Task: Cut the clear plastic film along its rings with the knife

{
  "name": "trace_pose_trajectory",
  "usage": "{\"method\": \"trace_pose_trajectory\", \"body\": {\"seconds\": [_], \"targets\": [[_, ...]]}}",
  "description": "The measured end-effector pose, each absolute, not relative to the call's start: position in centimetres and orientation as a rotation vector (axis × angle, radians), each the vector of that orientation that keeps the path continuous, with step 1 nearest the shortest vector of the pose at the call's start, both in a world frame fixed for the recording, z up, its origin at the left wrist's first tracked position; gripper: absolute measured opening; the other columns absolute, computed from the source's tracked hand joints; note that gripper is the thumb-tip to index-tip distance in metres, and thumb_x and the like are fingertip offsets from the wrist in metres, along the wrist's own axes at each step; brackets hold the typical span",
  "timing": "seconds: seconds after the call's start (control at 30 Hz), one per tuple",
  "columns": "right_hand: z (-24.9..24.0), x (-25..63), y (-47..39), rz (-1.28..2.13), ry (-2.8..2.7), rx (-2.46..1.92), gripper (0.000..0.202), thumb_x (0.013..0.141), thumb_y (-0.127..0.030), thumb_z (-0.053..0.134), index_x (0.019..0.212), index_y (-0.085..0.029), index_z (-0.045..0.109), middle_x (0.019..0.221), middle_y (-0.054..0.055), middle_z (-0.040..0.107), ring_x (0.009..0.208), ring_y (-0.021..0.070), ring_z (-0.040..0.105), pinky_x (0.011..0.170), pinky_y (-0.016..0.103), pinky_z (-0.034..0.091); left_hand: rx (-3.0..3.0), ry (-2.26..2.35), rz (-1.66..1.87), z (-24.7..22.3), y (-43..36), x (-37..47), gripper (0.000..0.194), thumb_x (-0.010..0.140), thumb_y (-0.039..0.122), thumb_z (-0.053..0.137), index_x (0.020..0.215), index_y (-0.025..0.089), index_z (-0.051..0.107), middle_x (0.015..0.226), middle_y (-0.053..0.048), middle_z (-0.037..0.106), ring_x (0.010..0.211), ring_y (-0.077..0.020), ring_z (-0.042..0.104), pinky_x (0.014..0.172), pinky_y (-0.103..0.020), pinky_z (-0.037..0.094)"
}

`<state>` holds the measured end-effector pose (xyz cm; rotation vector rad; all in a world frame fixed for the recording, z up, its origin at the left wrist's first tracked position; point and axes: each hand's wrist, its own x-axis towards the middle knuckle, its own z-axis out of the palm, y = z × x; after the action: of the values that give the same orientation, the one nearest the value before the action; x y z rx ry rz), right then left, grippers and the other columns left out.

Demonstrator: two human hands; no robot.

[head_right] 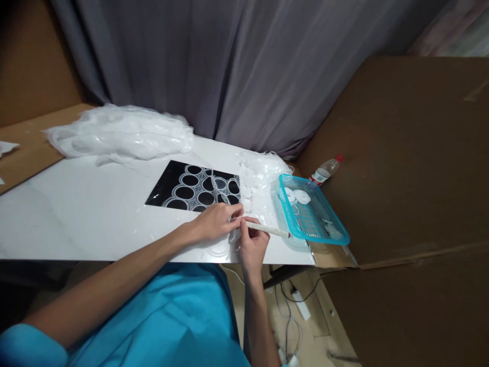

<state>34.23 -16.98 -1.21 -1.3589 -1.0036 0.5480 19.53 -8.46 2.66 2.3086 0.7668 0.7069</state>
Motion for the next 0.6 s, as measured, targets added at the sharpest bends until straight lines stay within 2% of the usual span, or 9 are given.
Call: {"method": "trace_pose_trajectory", "body": {"seconds": [0.6], "targets": [[-1.33, 34.41, -16.85, 0.532, -1.028, -1.352, 0.047, 0.091, -0.059, 0.079, 0.098, -0.013, 0.079, 0.062, 0.001, 0.064, 0.06, 0.0176, 0.06, 0.055, 0.027, 0.046, 2.314, 0.762, 0.7, 2.57, -8.4, 19.4, 0.023, 0.109, 0.04, 0.053, 0.094, 0.023, 0.058, 0.078, 0.0, 0.069, 0.067, -0.018, 0.062, 0.063, -0.03, 0.036]]}}
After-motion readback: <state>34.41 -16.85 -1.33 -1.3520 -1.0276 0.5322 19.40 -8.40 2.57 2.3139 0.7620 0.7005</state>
